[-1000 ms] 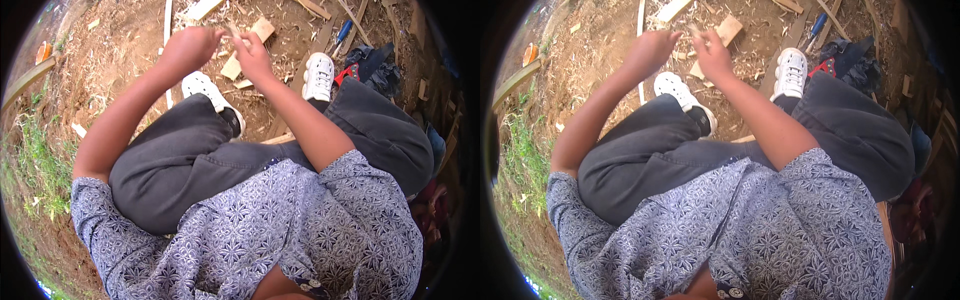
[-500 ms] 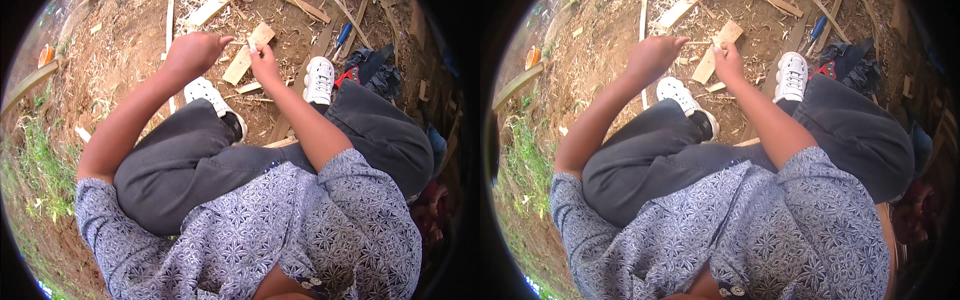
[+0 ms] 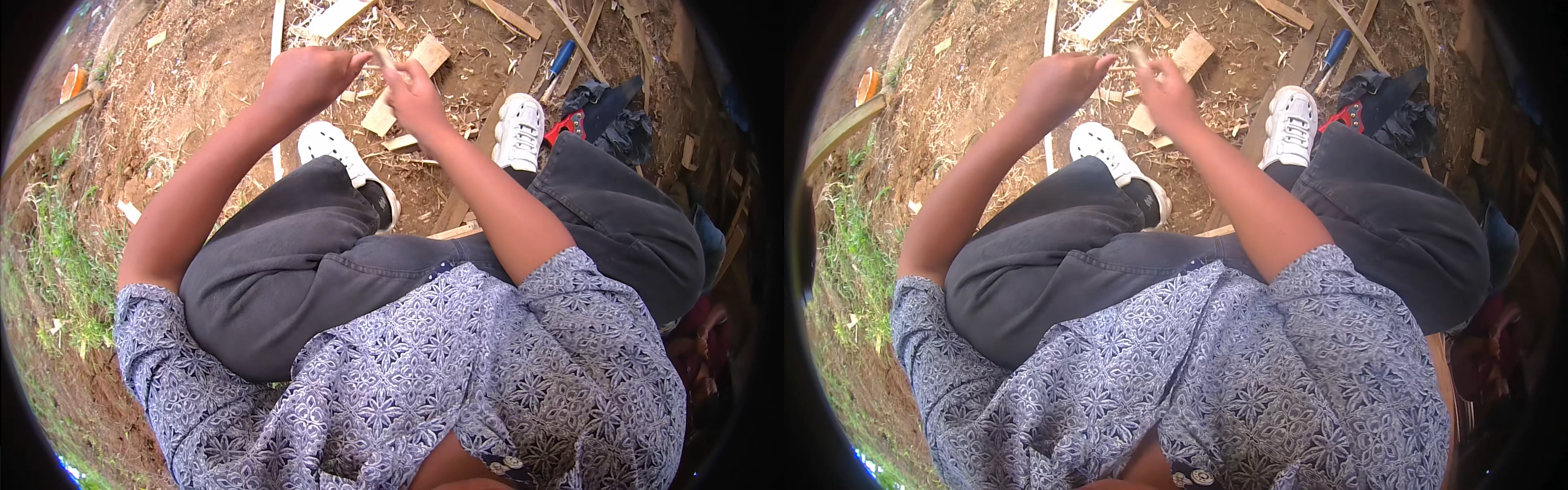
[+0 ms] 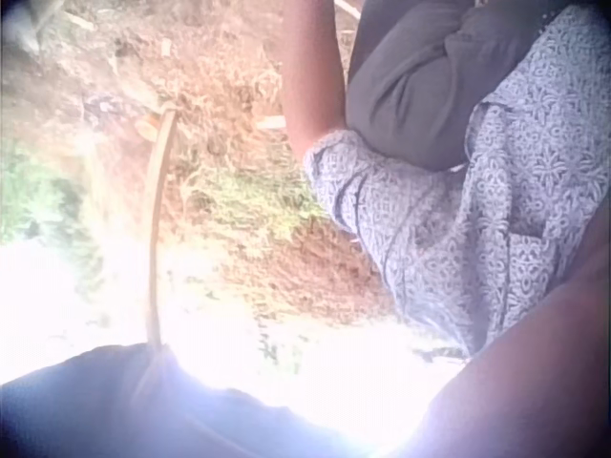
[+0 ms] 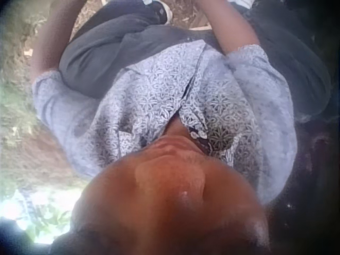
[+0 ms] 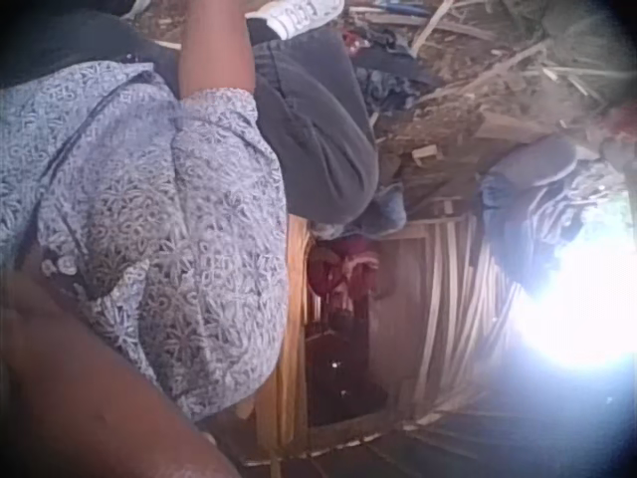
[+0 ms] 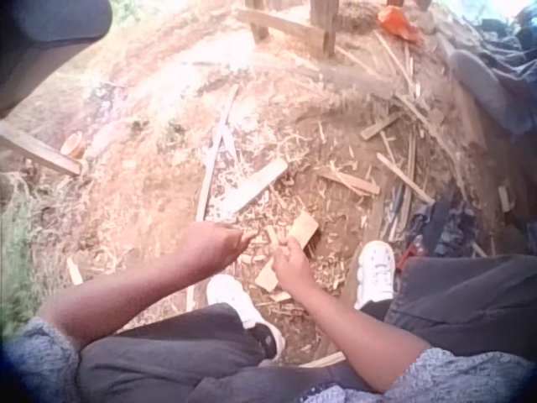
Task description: The person sits on the ground and uses a knife to shave thin strips from a small piece of wood. They repeatedly scrape the blade along the wood to create shavings, occasionally inspecting the piece and adjusting their grip.
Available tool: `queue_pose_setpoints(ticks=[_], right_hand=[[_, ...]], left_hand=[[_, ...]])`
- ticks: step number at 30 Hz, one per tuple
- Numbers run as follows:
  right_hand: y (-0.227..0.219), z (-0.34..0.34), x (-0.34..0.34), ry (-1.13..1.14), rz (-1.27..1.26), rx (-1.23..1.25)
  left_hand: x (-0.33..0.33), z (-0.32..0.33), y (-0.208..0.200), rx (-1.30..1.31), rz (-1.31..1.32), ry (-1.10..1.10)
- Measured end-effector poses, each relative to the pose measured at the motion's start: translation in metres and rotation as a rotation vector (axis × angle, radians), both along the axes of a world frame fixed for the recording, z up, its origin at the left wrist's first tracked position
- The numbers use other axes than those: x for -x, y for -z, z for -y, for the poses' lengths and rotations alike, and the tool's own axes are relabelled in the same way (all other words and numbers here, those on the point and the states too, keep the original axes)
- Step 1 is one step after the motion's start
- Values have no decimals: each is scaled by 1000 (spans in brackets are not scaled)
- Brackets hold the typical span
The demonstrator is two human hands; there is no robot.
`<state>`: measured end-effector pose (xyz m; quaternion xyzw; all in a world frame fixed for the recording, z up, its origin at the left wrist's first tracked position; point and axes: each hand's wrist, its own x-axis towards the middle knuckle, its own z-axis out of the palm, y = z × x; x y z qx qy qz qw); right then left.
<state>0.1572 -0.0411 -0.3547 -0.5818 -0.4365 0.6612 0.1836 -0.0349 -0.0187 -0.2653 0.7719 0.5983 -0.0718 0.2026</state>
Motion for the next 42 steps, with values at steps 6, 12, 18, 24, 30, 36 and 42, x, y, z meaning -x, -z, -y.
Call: queue_pose_setpoints(ticks=[6, 12, 18, 24, 30, 36, 42], right_hand=[[-36, -9, 15, -6, -274, 124], [50, 3, -23, 46, 193, 82], [10, -9, -20, 57, 85, 312], [28, -8, -21, 51, 86, 242], [20, -10, -23, 26, 132, 307], [24, -4, -4, -30, 114, -12], [-16, -6, -1, -103, 12, -115]], left_hand=[[7, 5, 9, -93, 94, -17], [-1, 3, -1, -118, 56, 5], [-5, 2, -14, -98, 113, -93], [10, 10, -7, -109, 286, -2], [8, 12, -1, -143, 344, -23], [10, 12, 9, -151, 358, 21], [13, 12, 8, -63, 326, -38]])
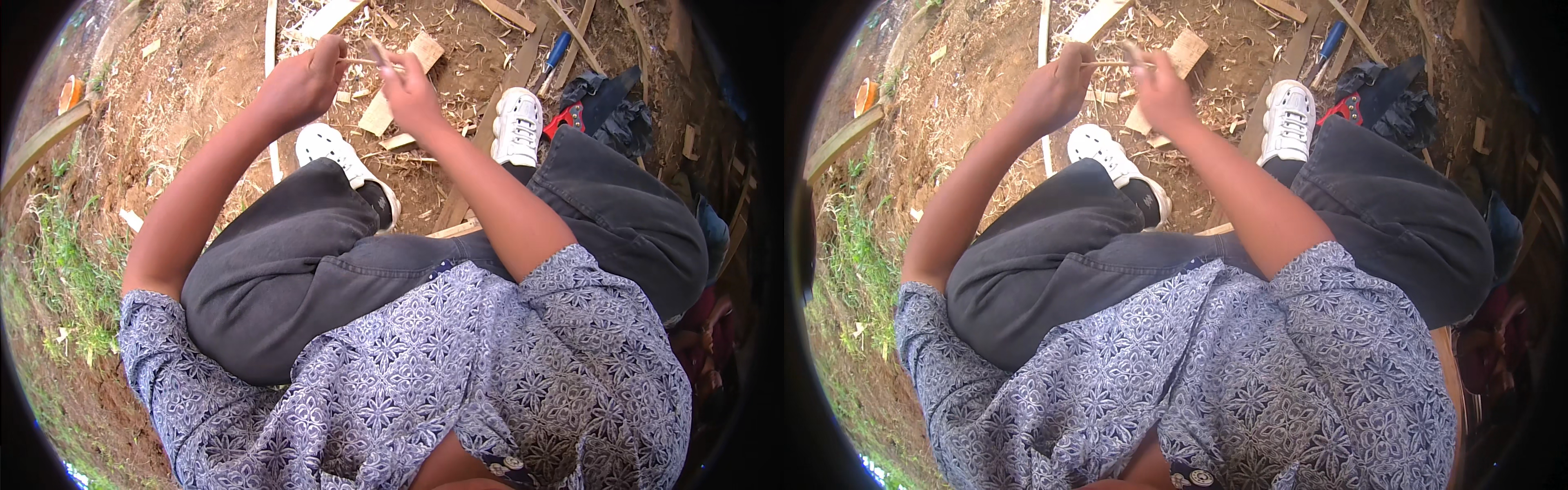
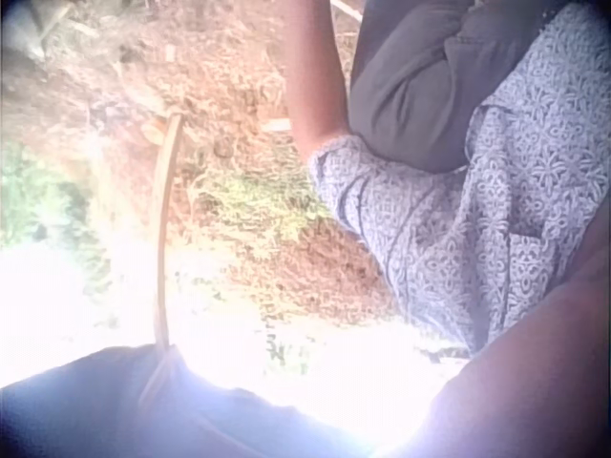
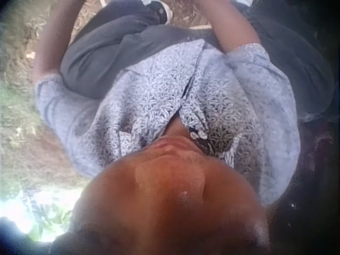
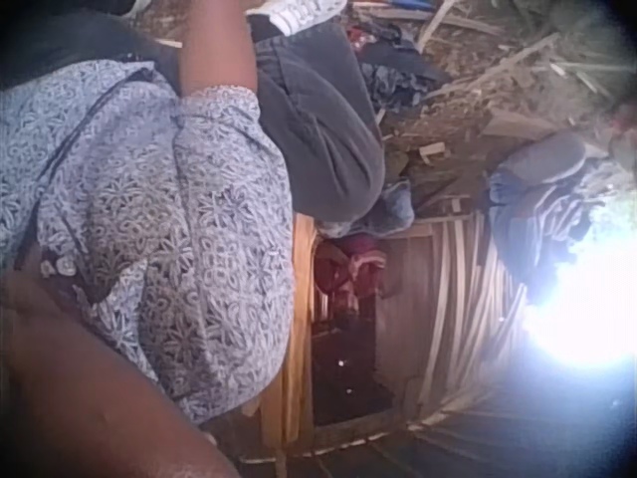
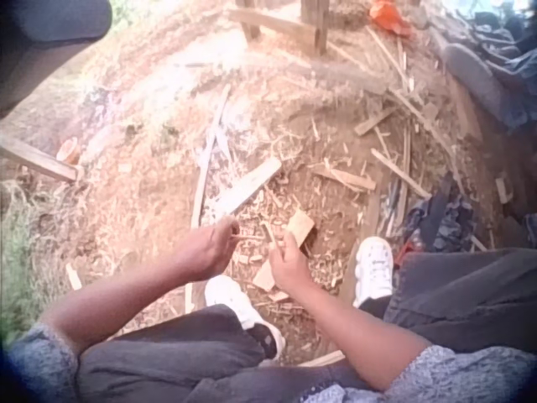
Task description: The person sits on the ground and uses a knife to shave thin strips from a small piece of wood. They repeatedly scrape the blade along the wood to create shavings, occasionally inspecting the piece and adjusting their grip.
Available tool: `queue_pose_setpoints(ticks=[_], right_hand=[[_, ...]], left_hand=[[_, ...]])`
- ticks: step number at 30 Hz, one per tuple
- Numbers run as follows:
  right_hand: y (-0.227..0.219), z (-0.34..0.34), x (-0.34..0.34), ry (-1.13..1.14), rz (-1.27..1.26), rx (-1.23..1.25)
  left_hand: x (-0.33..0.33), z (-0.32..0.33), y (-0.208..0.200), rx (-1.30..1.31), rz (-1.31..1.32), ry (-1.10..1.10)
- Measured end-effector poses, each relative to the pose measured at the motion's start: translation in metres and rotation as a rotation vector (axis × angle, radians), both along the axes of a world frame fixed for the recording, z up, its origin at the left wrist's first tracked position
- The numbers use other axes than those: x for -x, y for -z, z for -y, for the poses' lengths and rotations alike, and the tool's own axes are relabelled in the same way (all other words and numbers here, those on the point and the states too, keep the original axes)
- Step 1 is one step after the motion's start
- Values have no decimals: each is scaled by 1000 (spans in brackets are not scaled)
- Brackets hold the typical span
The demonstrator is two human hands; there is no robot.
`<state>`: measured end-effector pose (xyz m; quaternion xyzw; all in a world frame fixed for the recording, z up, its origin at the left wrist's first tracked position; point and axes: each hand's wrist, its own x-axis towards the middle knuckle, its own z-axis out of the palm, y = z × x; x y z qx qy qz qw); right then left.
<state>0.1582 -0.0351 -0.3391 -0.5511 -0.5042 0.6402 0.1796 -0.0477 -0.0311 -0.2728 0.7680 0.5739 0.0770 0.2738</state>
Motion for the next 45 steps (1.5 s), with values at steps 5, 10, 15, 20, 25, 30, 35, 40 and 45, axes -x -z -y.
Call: queue_pose_setpoints(ticks=[5, 10, 15, 20, 25, 30, 35, 40, 45], right_hand=[[2, -7, -1, 3, 66, 74], [29, 1, -7, 45, 137, 20], [-8, -2, 8, -2, -8, 33], [39, 4, -15, 86, 195, 7], [-14, -10, 11, 5, -213, 20], [40, 7, -22, 99, 196, -24], [-15, -8, 9, 10, -194, 86], [83, 13, -48, 71, 325, 70], [48, -16, -26, 385, -12, 232]], left_hand=[[9, -6, 4, -18, 142, -22], [15, -23, -12, 3, 55, 69], [21, -19, -10, 76, 104, 29], [19, -28, -16, 56, 3, 123], [16, -30, -19, 86, 30, 71], [15, -24, -16, 64, -29, 82], [15, -24, -19, 28, 75, 119], [19, -19, -32, 97, 2, 94], [60, 11, -35, 117, 519, -551]])
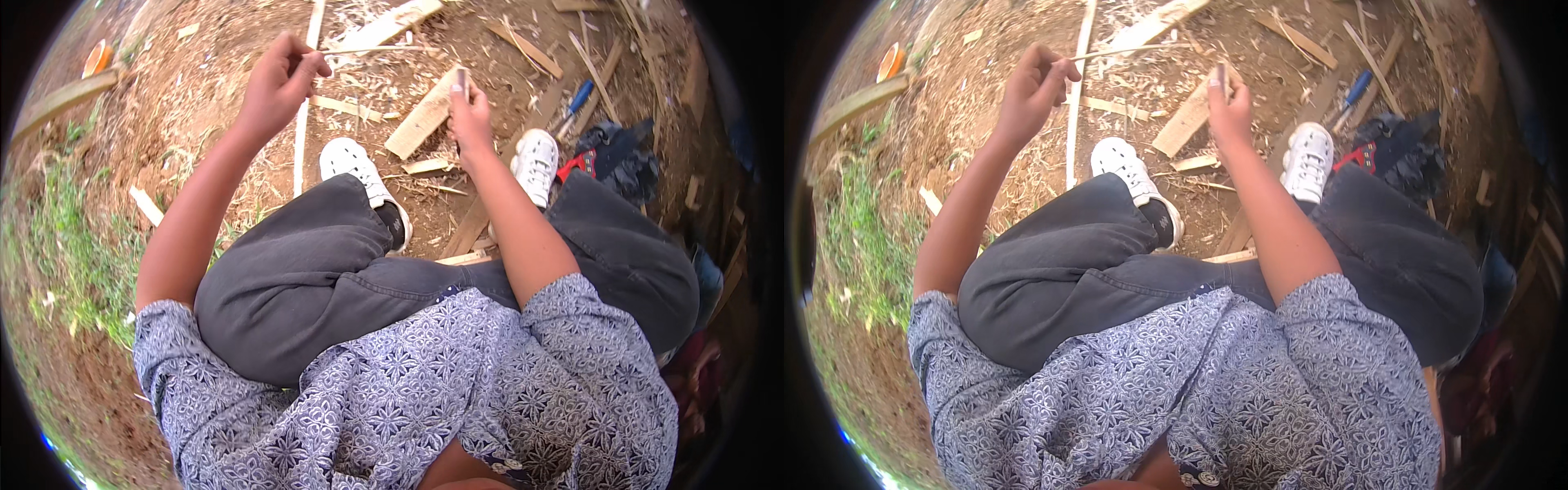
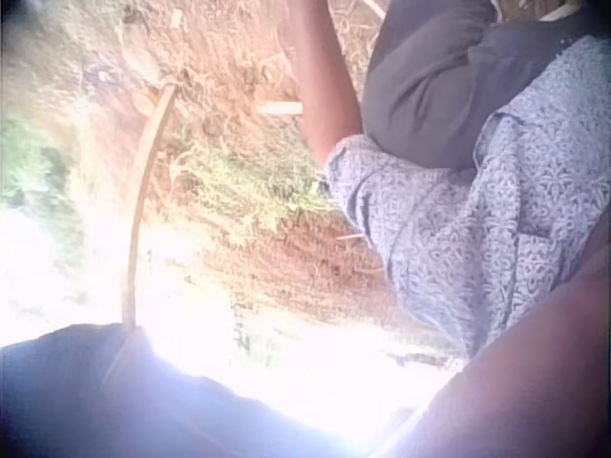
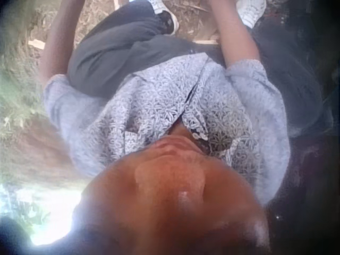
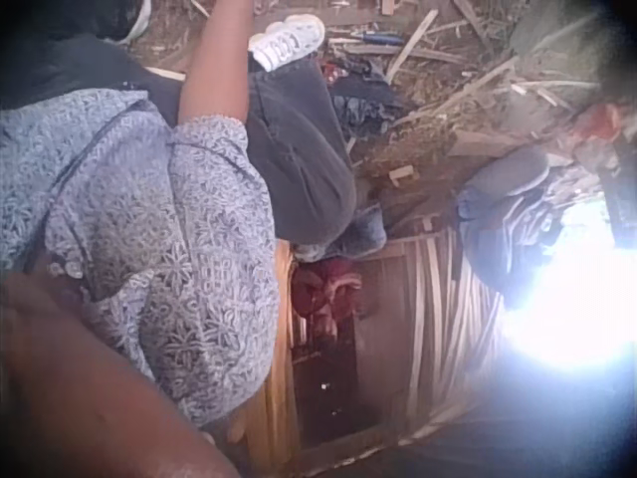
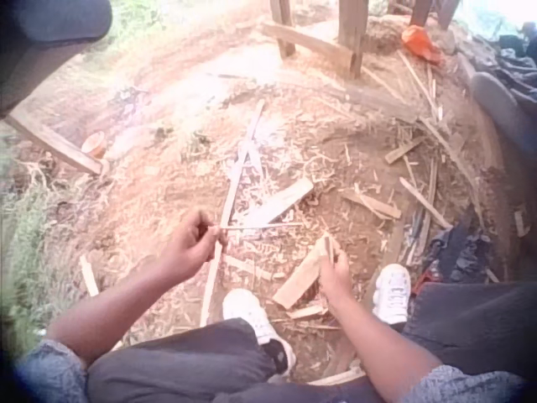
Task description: The person sits on the ground and uses a knife to shave thin strips from a small piece of wood. They repeatedly scrape the blade along the wood to create shavings, occasionally inspecting the piece and adjusting their grip.
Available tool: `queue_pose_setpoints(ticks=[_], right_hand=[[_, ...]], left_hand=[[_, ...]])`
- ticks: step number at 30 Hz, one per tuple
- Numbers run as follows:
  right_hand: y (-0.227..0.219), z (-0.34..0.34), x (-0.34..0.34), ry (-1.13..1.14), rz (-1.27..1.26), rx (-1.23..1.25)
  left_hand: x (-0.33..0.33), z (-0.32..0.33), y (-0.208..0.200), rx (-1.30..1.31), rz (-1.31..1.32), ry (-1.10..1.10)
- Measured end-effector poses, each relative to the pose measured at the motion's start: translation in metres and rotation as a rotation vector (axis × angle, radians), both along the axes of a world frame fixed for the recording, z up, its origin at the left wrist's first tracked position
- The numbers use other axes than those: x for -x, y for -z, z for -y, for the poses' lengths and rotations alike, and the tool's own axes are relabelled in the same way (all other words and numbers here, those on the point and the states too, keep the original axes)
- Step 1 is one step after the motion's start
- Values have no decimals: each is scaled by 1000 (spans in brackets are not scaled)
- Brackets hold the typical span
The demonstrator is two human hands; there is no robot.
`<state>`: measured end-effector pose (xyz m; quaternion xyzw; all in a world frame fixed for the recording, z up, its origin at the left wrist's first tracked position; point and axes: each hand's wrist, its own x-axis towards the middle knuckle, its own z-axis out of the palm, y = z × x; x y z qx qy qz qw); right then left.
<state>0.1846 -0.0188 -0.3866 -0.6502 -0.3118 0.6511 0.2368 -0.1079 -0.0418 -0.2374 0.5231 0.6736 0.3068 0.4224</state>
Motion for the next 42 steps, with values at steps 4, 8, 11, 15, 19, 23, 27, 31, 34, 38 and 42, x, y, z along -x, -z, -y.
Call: queue_pose_setpoints(ticks=[4, 8, 11, 15, 19, 23, 27, 31, 34, 38, 42], right_hand=[[-65, 11, 48, -166, -329, 87], [-81, 48, 80, -460, -269, -5], [-87, 66, 89, -501, -137, -2], [-99, 70, 95, -634, -168, 74], [-105, 75, 101, -601, -342, 94], [-149, 97, 124, -525, -101, 75], [-139, 87, 121, -618, -104, -14], [-122, 71, 123, -613, -123, -154], [-120, 72, 128, -560, -119, -194], [-118, 68, 125, -573, -70, -205], [-118, 64, 120, -601, -127, -257]], left_hand=[[9, 50, 2, 156, 615, -630], [-23, 122, 46, 248, 949, -609], [-53, 170, 88, 301, 1040, -469], [-60, 201, 92, 146, 1205, -581], [-54, 210, 104, -4, 1083, -637], [-55, 234, 109, 12, 839, -665], [-41, 269, 64, 66, 123, -901], [-7, 373, 80, 46, -597, -1329], [0, 443, 99, 285, -777, -1493], [-3, 460, 95, 483, -618, -1436], [15, 422, 80, 246, -305, -1491]])
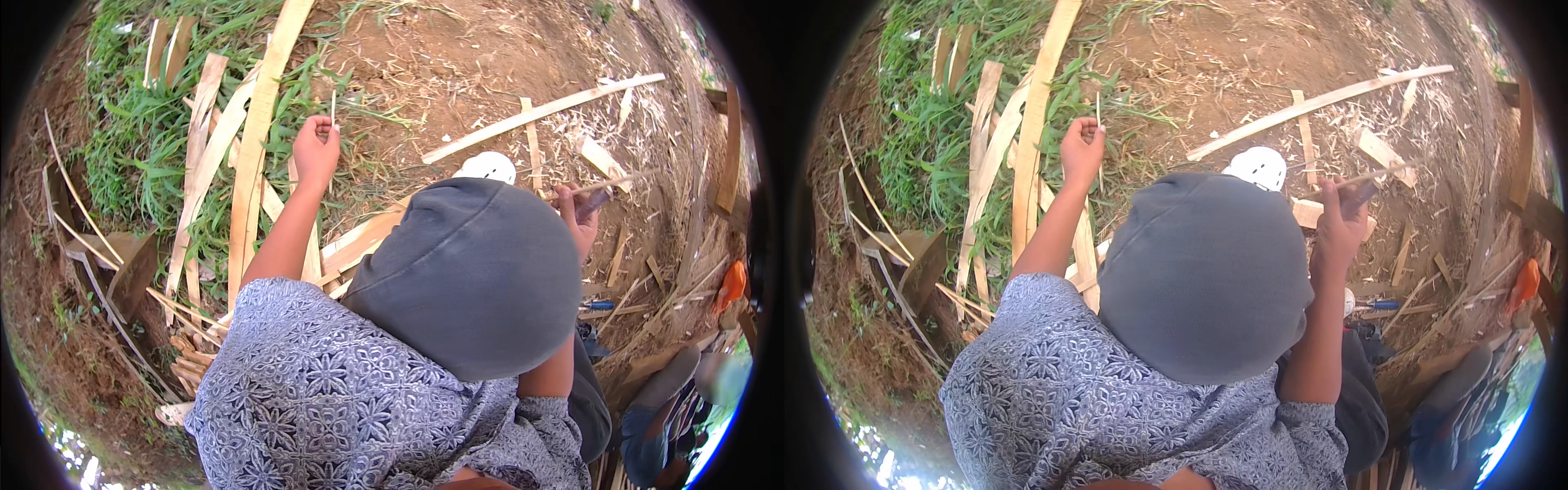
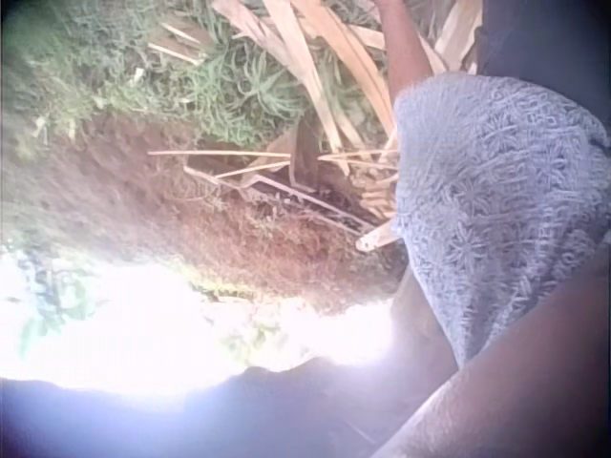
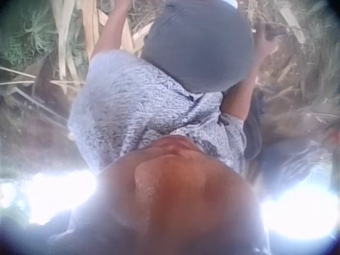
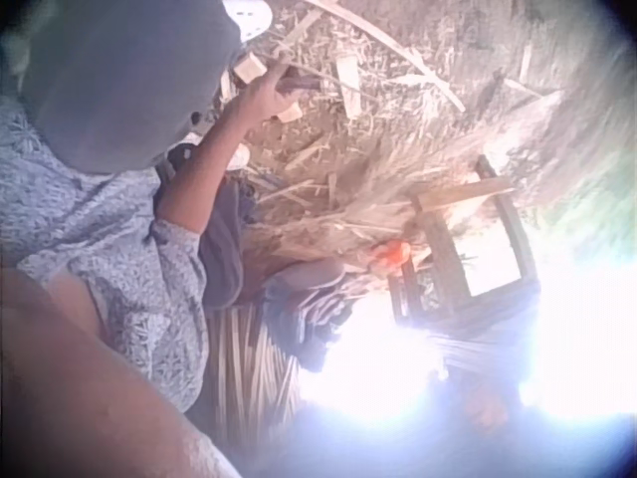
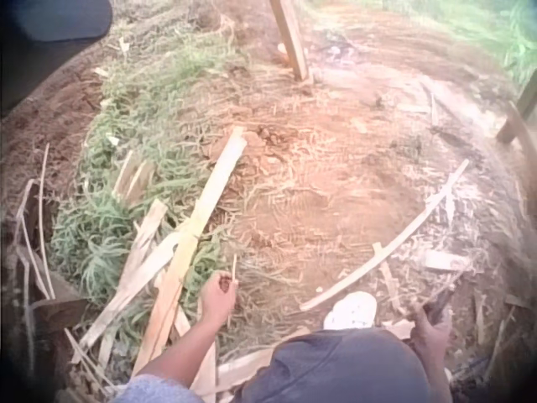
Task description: The person sits on the ground and uses a knife to shave thin strips from a small piece of wood. They repeatedly scrape the blade along the wood to create shavings, occasionally inspecting the piece and adjusting their grip.
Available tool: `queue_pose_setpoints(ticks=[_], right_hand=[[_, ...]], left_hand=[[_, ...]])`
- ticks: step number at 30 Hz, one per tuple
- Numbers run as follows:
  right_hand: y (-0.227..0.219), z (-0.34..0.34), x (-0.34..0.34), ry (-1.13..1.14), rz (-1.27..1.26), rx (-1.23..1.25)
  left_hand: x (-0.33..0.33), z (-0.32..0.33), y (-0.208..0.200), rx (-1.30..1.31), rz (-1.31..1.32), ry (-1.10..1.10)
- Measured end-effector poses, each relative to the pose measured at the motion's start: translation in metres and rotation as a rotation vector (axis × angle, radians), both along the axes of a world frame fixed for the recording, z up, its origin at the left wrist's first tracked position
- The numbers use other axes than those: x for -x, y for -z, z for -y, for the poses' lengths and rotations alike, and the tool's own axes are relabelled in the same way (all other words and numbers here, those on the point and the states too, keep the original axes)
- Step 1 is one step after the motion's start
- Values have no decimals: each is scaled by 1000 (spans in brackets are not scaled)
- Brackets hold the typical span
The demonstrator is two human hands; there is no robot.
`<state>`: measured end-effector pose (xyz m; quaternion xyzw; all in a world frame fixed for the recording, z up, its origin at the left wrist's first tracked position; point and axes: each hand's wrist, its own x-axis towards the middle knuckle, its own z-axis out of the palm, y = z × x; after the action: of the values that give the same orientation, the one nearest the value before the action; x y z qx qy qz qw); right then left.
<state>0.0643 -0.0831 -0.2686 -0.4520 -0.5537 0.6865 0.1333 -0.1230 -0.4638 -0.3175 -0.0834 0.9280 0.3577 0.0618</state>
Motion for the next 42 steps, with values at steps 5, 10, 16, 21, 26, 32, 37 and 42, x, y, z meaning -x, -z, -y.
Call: queue_pose_setpoints(ticks=[5, 10, 16, 21, 26, 32, 37, 42], right_hand=[[-29, -15, -2, -168, -2, 58], [-59, -26, 0, -348, -63, 149], [-70, -49, -10, -362, -89, 167], [-55, -53, -19, -256, -168, 165], [-53, -55, -19, -248, -203, 184], [-66, -57, -18, -279, -225, 222], [-66, -58, -21, -302, -176, 228], [-70, -58, -19, -339, -172, 241]], left_hand=[[23, -124, -67, -695, 79, 259], [12, -236, -120, -964, 366, 539], [2, -300, -128, -965, 396, 826], [3, -317, -129, -999, 369, 822], [2, -325, -127, -1072, 369, 812], [-7, -326, -130, -1035, 507, 866], [-11, -326, -126, -1073, 543, 880], [-11, -324, -132, -1025, 559, 913]])
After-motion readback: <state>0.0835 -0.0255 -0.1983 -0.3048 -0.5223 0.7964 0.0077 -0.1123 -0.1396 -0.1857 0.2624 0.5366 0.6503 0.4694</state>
